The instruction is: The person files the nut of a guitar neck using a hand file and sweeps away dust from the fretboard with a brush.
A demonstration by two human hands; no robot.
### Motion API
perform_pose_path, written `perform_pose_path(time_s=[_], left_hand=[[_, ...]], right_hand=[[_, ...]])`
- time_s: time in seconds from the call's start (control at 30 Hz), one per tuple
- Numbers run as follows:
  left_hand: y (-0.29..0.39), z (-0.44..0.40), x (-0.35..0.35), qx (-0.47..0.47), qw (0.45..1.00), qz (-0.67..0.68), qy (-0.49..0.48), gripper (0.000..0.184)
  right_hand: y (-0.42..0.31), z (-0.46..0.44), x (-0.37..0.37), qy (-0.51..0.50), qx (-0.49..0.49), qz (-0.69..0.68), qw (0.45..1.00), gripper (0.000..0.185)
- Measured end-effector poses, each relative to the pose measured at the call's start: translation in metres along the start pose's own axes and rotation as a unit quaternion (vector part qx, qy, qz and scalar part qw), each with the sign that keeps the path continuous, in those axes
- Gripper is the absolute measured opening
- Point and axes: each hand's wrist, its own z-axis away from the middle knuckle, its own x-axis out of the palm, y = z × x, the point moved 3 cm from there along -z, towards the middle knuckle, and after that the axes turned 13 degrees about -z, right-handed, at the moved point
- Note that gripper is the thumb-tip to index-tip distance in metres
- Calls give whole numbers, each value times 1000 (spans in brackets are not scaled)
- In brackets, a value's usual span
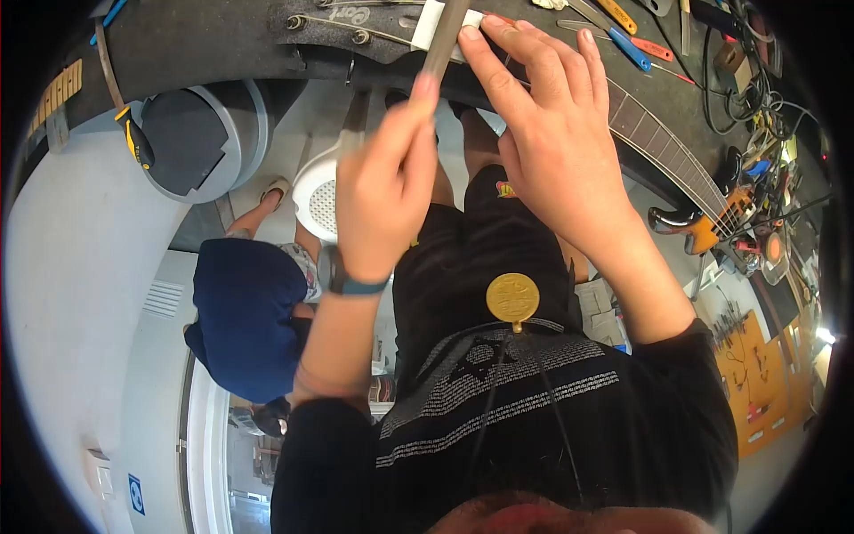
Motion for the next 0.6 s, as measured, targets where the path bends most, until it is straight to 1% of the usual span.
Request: perform_pose_path(time_s=[0.03,0.07,0.1,0.17,0.23,0.27,0.37,0.4,0.43,0.5,0.57,0.6], left_hand=[[2,-29,10,15,1000,16,10,31],[5,-52,15,-16,1000,18,-16,31],[9,-60,16,-38,998,51,-18,31],[6,-36,12,2,1000,15,4,33],[8,10,-8,-16,1000,-7,-17,37],[5,23,-13,-4,1000,-21,-14,41],[9,-12,-3,-16,999,7,-27,39],[4,-32,10,10,1000,11,-1,34],[8,-52,14,14,1000,-20,-15,34],[6,-57,18,-80,992,96,-26,32],[7,-44,8,-146,962,229,23,35],[7,-39,-3,-152,963,222,14,39]], right_hand=[[0,0,1,-1,0,6,1000,97],[0,0,1,-2,2,13,1000,98],[0,1,1,-5,3,18,1000,98],[-1,0,0,-3,0,9,1000,98],[0,0,-1,-1,1,-1,1000,98],[1,0,-1,0,0,-6,1000,98],[1,-1,0,-3,2,7,1000,99],[0,0,1,-4,4,15,1000,100],[-1,0,1,-3,5,15,1000,100],[-1,0,-1,-5,4,14,1000,100],[1,-1,0,0,1,5,1000,99],[2,0,0,1,0,2,1000,99]])
